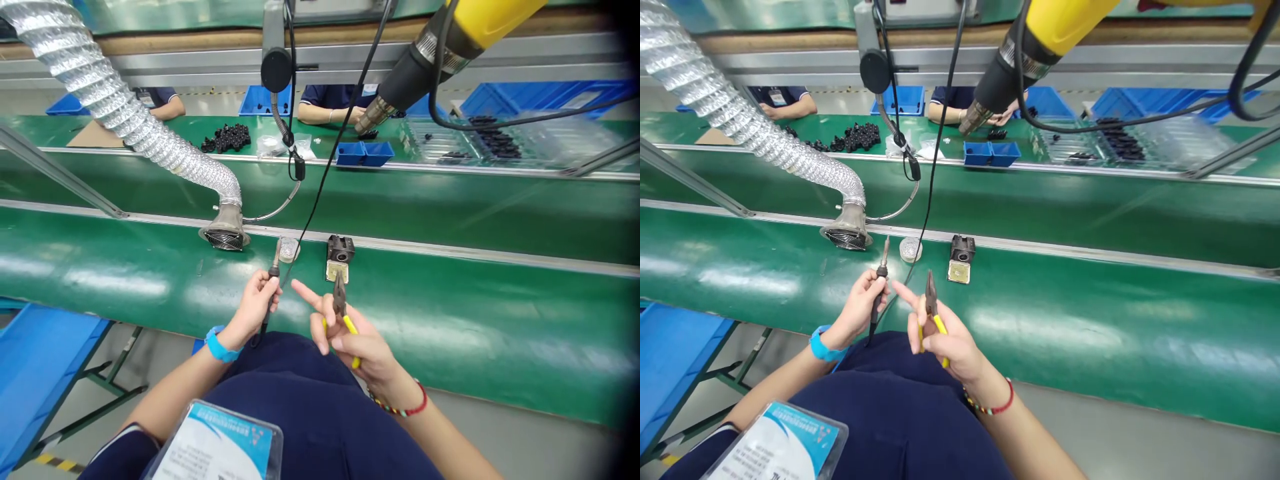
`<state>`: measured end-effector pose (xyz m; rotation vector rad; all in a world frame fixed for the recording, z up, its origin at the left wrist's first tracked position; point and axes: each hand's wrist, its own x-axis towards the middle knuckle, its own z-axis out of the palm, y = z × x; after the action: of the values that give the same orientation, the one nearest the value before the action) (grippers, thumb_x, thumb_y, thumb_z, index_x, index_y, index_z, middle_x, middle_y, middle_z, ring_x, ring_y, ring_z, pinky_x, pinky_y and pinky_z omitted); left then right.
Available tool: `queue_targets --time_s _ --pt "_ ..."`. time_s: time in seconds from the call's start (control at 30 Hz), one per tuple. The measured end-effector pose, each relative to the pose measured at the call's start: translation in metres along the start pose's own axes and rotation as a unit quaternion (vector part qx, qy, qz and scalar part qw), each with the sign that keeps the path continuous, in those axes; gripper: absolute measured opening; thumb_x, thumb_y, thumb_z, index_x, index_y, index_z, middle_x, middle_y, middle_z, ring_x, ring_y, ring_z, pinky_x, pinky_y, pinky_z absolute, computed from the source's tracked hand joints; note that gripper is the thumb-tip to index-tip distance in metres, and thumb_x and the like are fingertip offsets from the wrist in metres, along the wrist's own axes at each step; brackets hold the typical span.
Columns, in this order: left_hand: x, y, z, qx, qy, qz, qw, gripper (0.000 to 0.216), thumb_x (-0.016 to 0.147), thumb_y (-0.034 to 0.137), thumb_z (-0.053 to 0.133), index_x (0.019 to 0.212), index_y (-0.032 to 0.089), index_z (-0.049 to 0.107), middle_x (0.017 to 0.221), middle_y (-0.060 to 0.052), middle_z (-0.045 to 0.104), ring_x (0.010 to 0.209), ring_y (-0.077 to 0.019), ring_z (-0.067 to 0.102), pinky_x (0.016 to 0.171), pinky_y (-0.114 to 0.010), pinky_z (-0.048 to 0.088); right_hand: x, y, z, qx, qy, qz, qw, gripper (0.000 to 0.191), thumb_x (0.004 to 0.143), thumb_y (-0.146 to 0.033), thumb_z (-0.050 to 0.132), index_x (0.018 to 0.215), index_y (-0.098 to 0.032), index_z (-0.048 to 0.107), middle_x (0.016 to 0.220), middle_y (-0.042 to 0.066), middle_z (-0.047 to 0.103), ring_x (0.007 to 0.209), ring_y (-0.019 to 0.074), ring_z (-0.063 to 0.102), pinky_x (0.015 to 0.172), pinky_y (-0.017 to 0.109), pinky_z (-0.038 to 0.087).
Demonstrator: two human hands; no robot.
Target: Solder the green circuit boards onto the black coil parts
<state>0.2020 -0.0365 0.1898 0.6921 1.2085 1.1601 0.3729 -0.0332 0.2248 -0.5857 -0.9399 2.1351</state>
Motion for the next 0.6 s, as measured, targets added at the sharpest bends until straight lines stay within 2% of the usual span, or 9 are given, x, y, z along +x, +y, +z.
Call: queue_targets --time_s 0.03,0.1,0.17,0.2,0.3,0.37,0.43,0.53,0.6 --pt "0.0 0.0 -0.001 0.009 -0.013 -0.001 1.0 0.037 0.075 0.047 0.062 0.079 0.017 0.041 0.063 0.005 0.051 0.045 -0.0038 0.042 0.039 -0.015 0.032 0.001 0.001 -0.001 -0.008 0.016 -0.007 1.0 0.023 0.061 -0.011 0.053 0.079 -0.02 0.041 0.127 0.009 0.052 0.058 0.0097 0.05 0.054 0.027 0.033" --pt "-0.001 0.0 -0.002 0.031 -0.055 -0.005 0.998 0.037 0.074 0.048 0.063 0.08 0.017 0.043 0.065 0.004 0.052 0.046 -0.0041 0.043 0.04 -0.015 0.033 0.003 0.004 -0.001 -0.021 0.036 -0.017 0.999 0.026 0.059 -0.012 0.052 0.081 -0.021 0.041 0.104 0.007 0.063 0.063 0.0138 0.054 0.059 0.028 0.036" --pt "-0.001 0.0 -0.002 0.041 -0.057 -0.01 0.998 0.037 0.074 0.048 0.063 0.079 0.017 0.042 0.061 0.006 0.05 0.045 -0.0039 0.041 0.04 -0.016 0.033 0.004 0.005 0.001 -0.024 0.008 -0.007 1.0 0.027 0.058 -0.012 0.051 0.081 -0.021 0.041 0.077 0.003 0.063 0.063 0.0158 0.054 0.06 0.028 0.036" --pt "0.0 0.0 -0.001 0.042 -0.04 -0.008 0.998 0.038 0.074 0.048 0.063 0.077 0.017 0.042 0.058 0.007 0.047 0.044 -0.0038 0.04 0.04 -0.015 0.031 0.004 0.006 0.003 -0.028 -0.01 0.005 1.0 0.026 0.058 -0.012 0.051 0.081 -0.021 0.041 0.071 0.001 0.061 0.061 0.0155 0.053 0.06 0.028 0.036" --pt "0.002 0.0 -0.001 0.046 -0.015 0.002 0.999 0.039 0.072 0.049 0.063 0.075 0.018 0.04 0.053 0.008 0.044 0.042 -0.0034 0.037 0.039 -0.015 0.029 0.004 0.007 0.006 -0.031 -0.012 0.008 0.999 0.026 0.059 -0.01 0.051 0.081 -0.021 0.043 0.076 0.003 0.063 0.064 0.0155 0.054 0.061 0.028 0.037" --pt "0.003 0.0 0.0 0.053 -0.054 -0.007 0.997 0.039 0.072 0.049 0.063 0.077 0.017 0.041 0.055 0.007 0.046 0.042 -0.0036 0.038 0.039 -0.015 0.03 0.005 0.008 0.006 -0.021 0.025 -0.013 0.999 0.028 0.058 -0.011 0.051 0.084 -0.02 0.044 0.085 0.004 0.065 0.069 0.0165 0.057 0.065 0.03 0.039" --pt "0.004 0.0 0.0 0.052 -0.074 -0.014 0.996 0.038 0.073 0.048 0.063 0.078 0.017 0.041 0.056 0.007 0.046 0.042 -0.0039 0.039 0.039 -0.015 0.03 0.006 0.008 0.005 -0.011 0.029 -0.021 0.999 0.029 0.058 -0.011 0.051 0.085 -0.02 0.045 0.088 0.005 0.065 0.069 0.0161 0.057 0.066 0.03 0.04" --pt "0.007 -0.001 0.0 0.052 -0.015 0.001 0.999 0.038 0.073 0.048 0.062 0.075 0.018 0.039 0.053 0.008 0.042 0.041 -0.0038 0.036 0.039 -0.015 0.028 0.006 0.008 0.005 -0.012 -0.021 -0.002 1.0 0.025 0.06 -0.012 0.052 0.083 -0.02 0.045 0.098 0.007 0.064 0.064 0.0148 0.057 0.063 0.03 0.04" --pt "0.01 -0.001 -0.001 0.067 0.001 0.012 0.998 0.038 0.072 0.048 0.063 0.074 0.018 0.04 0.054 0.008 0.043 0.042 -0.004 0.037 0.039 -0.016 0.028 0.006 0.008 0.005 -0.015 0.002 -0.014 1.0 0.024 0.06 -0.013 0.052 0.082 -0.02 0.044 0.097 0.008 0.065 0.065 0.0161 0.058 0.064 0.031 0.041"
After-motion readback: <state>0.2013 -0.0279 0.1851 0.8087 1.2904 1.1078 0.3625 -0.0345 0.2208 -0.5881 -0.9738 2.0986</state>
